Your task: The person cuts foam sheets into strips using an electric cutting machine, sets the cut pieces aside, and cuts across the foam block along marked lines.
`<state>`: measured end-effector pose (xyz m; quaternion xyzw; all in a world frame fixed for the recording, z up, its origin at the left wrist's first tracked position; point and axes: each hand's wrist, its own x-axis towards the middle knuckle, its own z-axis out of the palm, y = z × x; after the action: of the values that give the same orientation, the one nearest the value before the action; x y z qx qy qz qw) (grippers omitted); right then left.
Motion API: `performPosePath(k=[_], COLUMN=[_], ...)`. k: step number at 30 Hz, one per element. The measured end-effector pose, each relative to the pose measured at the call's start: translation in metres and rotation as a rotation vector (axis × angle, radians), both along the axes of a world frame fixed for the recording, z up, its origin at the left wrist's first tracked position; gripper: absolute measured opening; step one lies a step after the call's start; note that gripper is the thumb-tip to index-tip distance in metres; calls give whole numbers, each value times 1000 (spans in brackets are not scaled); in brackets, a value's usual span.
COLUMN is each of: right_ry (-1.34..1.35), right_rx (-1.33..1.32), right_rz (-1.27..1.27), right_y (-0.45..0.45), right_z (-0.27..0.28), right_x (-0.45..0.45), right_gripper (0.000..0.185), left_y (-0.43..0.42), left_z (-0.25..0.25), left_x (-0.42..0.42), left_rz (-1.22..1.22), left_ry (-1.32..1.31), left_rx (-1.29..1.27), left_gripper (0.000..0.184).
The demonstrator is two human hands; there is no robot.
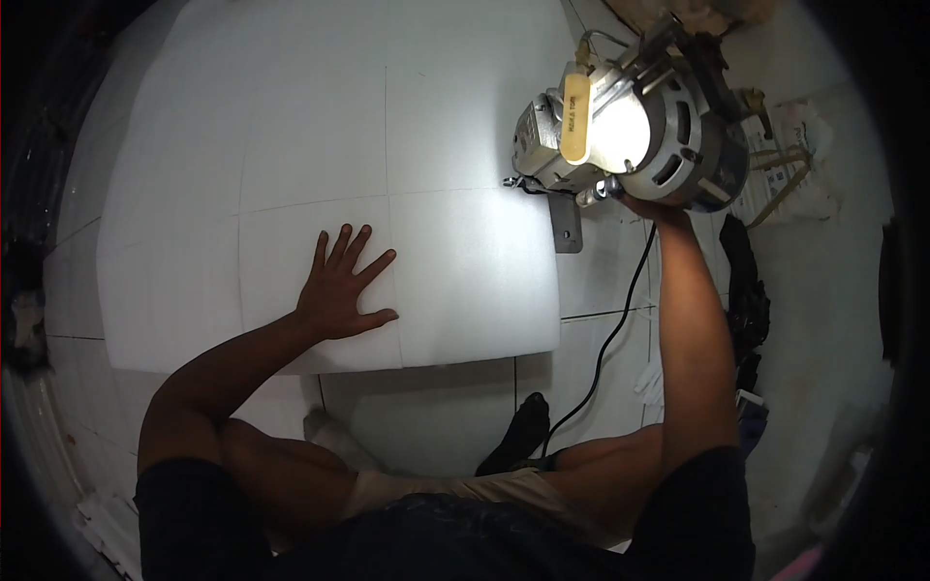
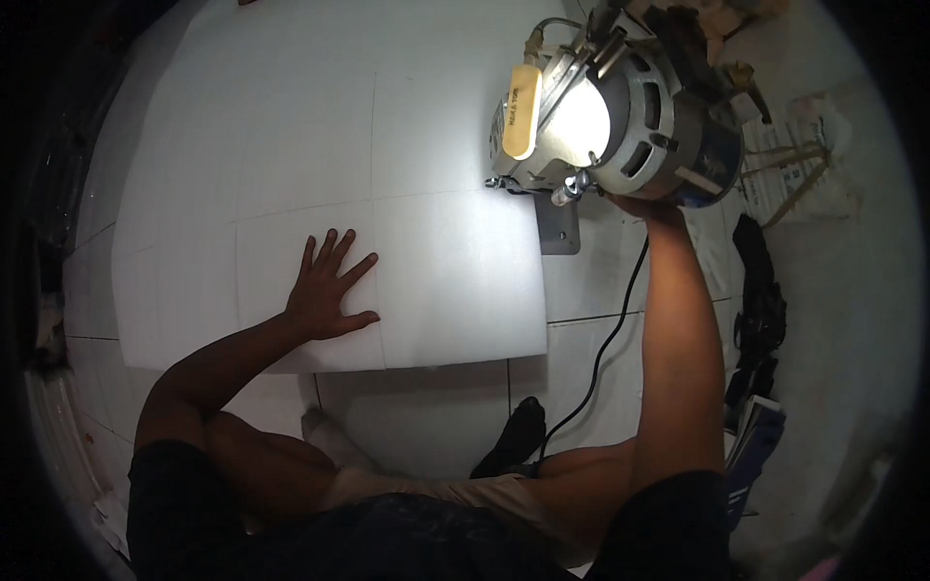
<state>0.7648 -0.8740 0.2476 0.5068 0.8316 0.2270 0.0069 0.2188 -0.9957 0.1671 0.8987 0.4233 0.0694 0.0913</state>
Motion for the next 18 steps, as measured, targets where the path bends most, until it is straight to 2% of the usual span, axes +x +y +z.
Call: performPosePath(k=[1, 4, 5, 6, 7, 10, 11, 15, 18], right_ry=[-124, 18, -96, -241, -429, -425, -294, -294, -527], right_rx=[196, 56, 186, 205, 374, 385, 378, 383, 543], right_rz=[93, 69, 186, 242, 288, 302, 329, 407, 423], right_y=[-4, 0, 2, 4, 1, -4, -2, 5, 5], right_z=[7, -9, -16, -13, -11, 2, 1, -3, -2], right_x=[-10, 12, 23, 21, 18, 6, 3, 14, 17], right_gripper=[68, 68, 61, 59, 56, 46, 46, 47, 43], left_y=[1, 6, 6, 6, 7, 6, 7, 6, 6], left_z=[0, -4, -3, -4, -7, -15, -15, -13, -11], left_x=[1, -1, -1, 1, 2, 0, -1, -2, 0], left_rz=[7, -87, -89, -89, -97, -66, -66, -43, -44], left_ry=[-8, 25, -16, -59, -58, -80, -95, -116, -104], left_rx=[-1, 26, 6, -17, -27, -25, -20, -28, -33], left_gripper=[84, 83, 85, 86, 86, 88, 88, 87, 84])
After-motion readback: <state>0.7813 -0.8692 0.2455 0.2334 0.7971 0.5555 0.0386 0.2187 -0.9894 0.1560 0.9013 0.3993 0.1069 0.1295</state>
